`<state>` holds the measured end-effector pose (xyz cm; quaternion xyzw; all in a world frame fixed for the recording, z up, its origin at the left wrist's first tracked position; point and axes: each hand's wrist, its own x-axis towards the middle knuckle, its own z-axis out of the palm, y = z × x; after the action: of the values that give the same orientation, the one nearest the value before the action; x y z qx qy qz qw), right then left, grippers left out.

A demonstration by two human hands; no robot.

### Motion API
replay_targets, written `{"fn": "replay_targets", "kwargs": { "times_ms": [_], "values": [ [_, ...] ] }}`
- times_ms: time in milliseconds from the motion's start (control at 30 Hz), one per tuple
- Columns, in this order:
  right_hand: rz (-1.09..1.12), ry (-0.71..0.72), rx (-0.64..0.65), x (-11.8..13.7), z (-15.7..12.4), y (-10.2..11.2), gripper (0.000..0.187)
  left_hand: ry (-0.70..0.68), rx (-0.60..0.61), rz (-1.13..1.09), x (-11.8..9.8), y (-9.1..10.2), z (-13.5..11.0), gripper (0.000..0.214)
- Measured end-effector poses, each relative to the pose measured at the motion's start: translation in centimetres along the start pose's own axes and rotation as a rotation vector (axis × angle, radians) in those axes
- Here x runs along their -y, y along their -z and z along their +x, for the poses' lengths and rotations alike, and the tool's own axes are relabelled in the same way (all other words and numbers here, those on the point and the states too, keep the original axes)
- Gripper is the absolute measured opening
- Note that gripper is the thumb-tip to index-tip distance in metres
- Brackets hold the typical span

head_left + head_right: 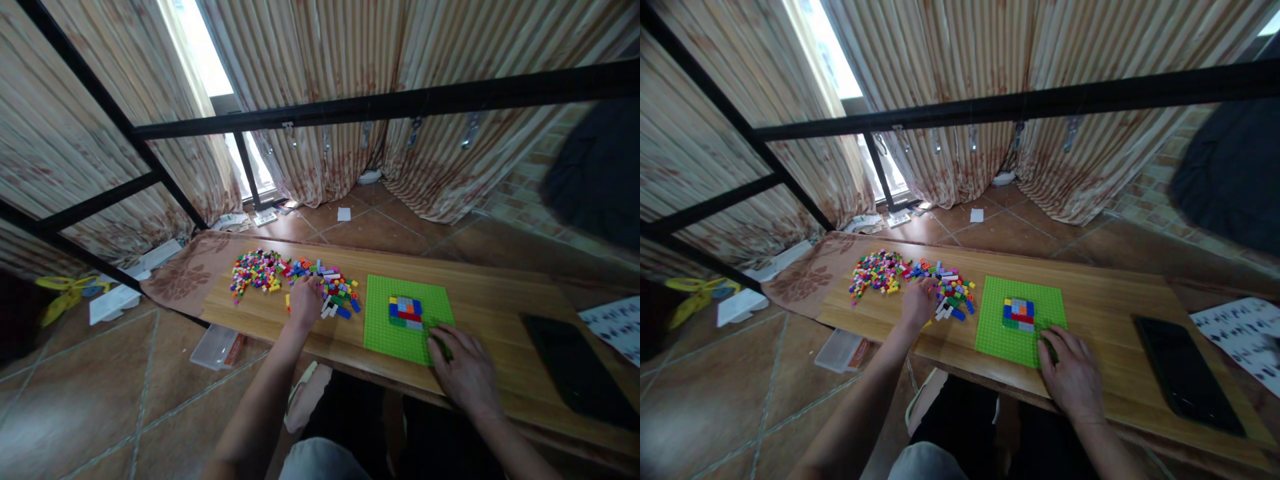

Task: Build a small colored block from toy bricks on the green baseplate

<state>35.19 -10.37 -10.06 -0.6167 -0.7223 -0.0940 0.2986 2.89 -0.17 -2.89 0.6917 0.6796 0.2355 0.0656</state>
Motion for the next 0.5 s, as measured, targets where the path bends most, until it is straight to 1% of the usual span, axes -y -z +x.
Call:
{"fn": "replay_targets", "kwargs": {
  "times_ms": [133, 233, 367, 500],
  "values": [
    [0.0, -0.005, -0.003, 0.0, 0.0, 0.0, 0.031, -0.04, 0.06, 0.117, -0.6, -0.4, 1.6, 0.026],
    [0.004, -0.014, -0.002, 0.1, 0.0, 0.0, 0.031, -0.052, 0.091, 0.179, -0.9, -0.8, 2.1, 0.025],
    [0.003, -0.028, 0.001, 0.2, 0.1, 0.1, 0.031, -0.044, 0.066, 0.17, -1.0, -1.1, 2.0, 0.023],
    [0.012, -0.012, -0.014, 0.3, 0.2, 0.1, 0.031, -0.027, 0.013, 0.069, -0.8, -1.1, 1.6, 0.018]
  ]
}}
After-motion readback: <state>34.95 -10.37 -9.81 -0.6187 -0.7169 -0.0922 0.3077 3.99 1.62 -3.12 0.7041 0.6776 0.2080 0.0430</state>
